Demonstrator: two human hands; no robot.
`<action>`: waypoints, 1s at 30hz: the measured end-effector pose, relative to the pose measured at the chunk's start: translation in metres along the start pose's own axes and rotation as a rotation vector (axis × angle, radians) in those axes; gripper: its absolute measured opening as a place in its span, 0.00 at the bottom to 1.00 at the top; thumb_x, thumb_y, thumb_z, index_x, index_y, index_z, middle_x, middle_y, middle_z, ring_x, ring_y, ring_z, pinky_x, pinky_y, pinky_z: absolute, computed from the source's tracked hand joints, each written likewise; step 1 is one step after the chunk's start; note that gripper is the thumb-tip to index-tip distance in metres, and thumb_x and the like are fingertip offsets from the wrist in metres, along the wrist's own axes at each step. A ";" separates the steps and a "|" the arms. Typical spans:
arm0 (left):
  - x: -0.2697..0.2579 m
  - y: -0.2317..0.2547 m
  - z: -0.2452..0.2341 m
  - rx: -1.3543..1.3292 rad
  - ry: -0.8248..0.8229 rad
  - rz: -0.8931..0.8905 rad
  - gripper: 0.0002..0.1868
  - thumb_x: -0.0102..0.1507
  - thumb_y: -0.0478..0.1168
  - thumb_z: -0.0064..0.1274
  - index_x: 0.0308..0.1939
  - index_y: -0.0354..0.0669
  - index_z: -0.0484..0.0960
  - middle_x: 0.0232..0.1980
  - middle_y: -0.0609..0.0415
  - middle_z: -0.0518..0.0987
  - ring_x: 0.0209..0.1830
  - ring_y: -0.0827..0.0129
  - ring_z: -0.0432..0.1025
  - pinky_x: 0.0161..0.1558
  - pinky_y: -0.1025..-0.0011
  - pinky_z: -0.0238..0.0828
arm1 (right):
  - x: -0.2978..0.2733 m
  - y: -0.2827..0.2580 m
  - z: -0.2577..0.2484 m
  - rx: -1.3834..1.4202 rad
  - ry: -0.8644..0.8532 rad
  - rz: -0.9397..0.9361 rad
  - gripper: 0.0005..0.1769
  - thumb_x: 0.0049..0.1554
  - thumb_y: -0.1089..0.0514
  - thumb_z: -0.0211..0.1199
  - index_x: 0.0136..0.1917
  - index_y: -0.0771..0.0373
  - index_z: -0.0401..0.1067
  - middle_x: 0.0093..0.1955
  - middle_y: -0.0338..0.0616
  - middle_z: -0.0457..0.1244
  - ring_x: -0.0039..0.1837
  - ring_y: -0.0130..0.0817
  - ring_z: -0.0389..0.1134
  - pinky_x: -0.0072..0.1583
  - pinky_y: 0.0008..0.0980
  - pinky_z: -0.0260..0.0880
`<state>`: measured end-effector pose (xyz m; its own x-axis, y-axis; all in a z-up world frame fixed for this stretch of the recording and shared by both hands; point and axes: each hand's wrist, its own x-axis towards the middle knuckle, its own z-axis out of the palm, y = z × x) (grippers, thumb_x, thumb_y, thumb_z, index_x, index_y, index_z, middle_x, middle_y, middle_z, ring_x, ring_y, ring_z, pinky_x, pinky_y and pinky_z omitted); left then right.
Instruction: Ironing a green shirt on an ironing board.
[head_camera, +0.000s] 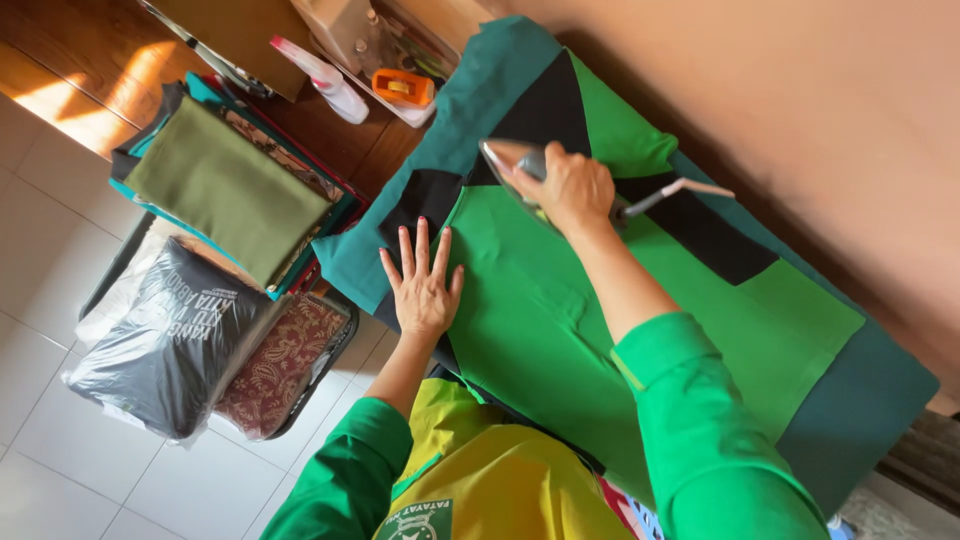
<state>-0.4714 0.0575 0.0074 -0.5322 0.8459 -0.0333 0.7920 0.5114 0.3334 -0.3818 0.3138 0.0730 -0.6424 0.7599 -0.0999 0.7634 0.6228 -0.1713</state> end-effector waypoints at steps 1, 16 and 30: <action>-0.001 -0.002 0.002 -0.003 -0.009 0.005 0.36 0.67 0.55 0.48 0.78 0.56 0.62 0.83 0.48 0.49 0.83 0.45 0.42 0.75 0.34 0.32 | 0.009 0.003 0.002 -0.002 -0.006 0.009 0.33 0.53 0.28 0.67 0.40 0.62 0.73 0.34 0.60 0.69 0.38 0.56 0.73 0.41 0.52 0.73; -0.003 -0.008 0.010 0.012 0.018 0.018 0.31 0.70 0.46 0.44 0.79 0.57 0.63 0.84 0.49 0.52 0.84 0.47 0.44 0.77 0.37 0.32 | -0.093 0.064 -0.009 0.039 -0.132 0.045 0.33 0.54 0.28 0.64 0.45 0.62 0.75 0.32 0.57 0.69 0.33 0.53 0.73 0.38 0.51 0.73; -0.002 -0.004 0.012 0.011 0.020 0.022 0.31 0.70 0.44 0.45 0.80 0.54 0.63 0.85 0.47 0.53 0.85 0.44 0.42 0.78 0.36 0.29 | -0.090 0.168 -0.035 -0.058 -0.098 -0.031 0.31 0.49 0.25 0.69 0.38 0.55 0.79 0.32 0.55 0.68 0.36 0.55 0.71 0.41 0.52 0.72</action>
<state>-0.4702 0.0556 -0.0053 -0.5200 0.8541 -0.0072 0.8071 0.4942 0.3230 -0.1938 0.3569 0.0875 -0.6672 0.7199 -0.1911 0.7438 0.6578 -0.1188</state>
